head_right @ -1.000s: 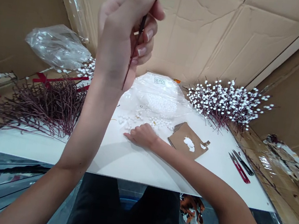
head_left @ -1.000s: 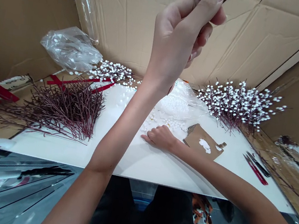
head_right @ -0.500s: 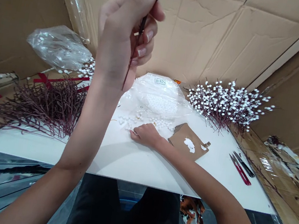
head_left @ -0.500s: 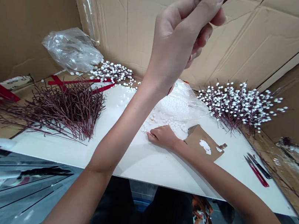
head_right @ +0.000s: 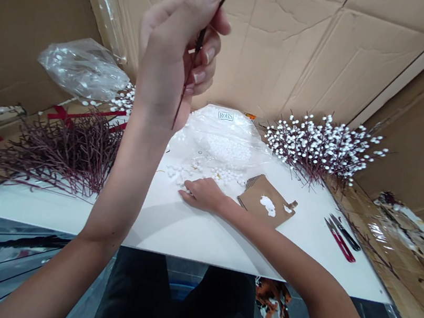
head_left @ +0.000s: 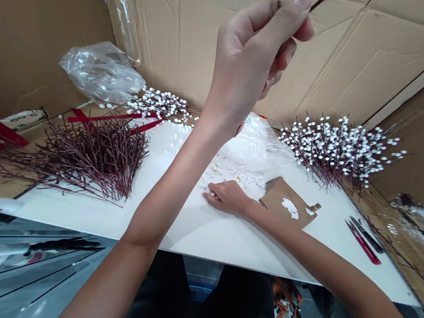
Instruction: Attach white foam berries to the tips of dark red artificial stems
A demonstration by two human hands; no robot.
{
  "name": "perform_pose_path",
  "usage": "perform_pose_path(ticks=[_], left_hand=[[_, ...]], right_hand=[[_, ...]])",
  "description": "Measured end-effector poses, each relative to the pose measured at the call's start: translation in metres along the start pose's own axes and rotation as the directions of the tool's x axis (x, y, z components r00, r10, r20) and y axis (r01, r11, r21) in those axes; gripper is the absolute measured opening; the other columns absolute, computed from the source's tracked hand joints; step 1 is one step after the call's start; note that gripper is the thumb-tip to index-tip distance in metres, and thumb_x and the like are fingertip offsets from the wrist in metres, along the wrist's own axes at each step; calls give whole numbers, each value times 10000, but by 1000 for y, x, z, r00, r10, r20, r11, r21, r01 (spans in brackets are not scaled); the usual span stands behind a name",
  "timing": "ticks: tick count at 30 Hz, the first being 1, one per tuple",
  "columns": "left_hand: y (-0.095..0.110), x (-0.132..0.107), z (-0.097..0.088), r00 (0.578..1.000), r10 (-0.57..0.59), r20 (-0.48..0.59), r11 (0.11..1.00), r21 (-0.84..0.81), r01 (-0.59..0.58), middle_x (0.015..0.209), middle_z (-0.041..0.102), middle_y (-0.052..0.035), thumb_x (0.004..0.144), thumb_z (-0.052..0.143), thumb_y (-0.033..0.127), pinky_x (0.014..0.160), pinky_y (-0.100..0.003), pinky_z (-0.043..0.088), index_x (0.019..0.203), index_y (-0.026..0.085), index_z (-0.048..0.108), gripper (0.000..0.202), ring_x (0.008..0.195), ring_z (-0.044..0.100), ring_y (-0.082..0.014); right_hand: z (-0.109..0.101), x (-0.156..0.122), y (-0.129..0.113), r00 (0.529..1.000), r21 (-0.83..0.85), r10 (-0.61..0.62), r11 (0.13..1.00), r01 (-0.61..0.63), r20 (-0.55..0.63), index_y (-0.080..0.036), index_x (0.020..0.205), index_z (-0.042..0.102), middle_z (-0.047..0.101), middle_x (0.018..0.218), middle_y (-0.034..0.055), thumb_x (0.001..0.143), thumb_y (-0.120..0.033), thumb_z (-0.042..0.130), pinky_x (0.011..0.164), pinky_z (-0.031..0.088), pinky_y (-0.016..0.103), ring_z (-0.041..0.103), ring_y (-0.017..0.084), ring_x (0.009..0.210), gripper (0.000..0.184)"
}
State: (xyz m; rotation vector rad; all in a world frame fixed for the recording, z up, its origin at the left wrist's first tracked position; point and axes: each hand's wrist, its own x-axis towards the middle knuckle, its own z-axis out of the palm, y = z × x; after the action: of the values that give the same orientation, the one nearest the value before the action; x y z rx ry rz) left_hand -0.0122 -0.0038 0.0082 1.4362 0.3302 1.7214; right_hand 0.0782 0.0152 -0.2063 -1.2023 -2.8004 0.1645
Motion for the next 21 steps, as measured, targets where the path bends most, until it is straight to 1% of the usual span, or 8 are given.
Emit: perform_pose_path(ticks=[6,9,11,13,14,17,19,21], left_hand=[[-2,0,-2,1000,20,15,999,-44,-19,491,374,47,914,458,148,343,-130,169,612,126,526,311,360,248,14],[-4,0,-3,999,23,23,998,-63,-21,501,376,47,903,473,170,332,-153,155,622,135,536,290,362,234,0],[-5,0,-5,1000,6,27,997,-73,-4,494,376,48,898,471,170,327,-170,144,618,143,545,291,360,227,-10],[-6,1,-6,1000,-14,28,997,-81,16,484,375,47,887,491,188,322,-193,140,594,163,558,302,357,219,-21],[-6,1,-7,999,-29,26,997,-77,31,482,379,47,880,509,202,325,-201,145,587,168,564,301,357,221,-23],[-6,2,-8,998,-64,9,996,-56,65,479,390,51,866,552,245,338,-206,162,583,165,572,295,356,236,-21],[-7,2,-8,997,-72,1,996,-52,72,479,389,52,867,557,254,343,-199,166,583,161,573,300,355,241,-19],[-9,2,-8,997,-72,0,996,-51,72,485,388,52,867,560,253,344,-191,165,586,159,577,296,356,245,-17]], right_hand=[[0,0,-2,1000,197,-21,980,25,-22,-150,652,548,609,636,57,914,-347,392,572,90,304,428,122,545,363],[2,1,-2,997,375,37,927,-8,-69,-166,554,452,467,526,-7,874,-307,460,581,88,307,304,97,505,349],[4,3,-2,990,518,102,855,-34,-103,-177,512,371,341,486,-44,848,-292,489,580,92,304,226,87,496,374],[1,6,-2,976,677,178,734,-48,-124,-191,508,293,241,488,-63,855,-337,473,564,106,290,180,83,494,417],[-2,7,-1,969,757,216,652,-50,-122,-200,521,262,202,495,-69,872,-382,437,548,115,280,163,81,487,433],[-20,10,2,959,942,280,332,-48,-50,-223,570,218,131,499,-89,912,-472,293,473,141,252,111,76,443,429],[-35,10,5,964,992,264,109,-59,28,-227,580,215,123,468,-98,926,-433,263,422,147,241,93,74,406,405],[-49,10,10,968,993,230,-88,-83,101,-221,570,202,128,445,-99,938,-336,258,388,144,228,87,70,383,389]])
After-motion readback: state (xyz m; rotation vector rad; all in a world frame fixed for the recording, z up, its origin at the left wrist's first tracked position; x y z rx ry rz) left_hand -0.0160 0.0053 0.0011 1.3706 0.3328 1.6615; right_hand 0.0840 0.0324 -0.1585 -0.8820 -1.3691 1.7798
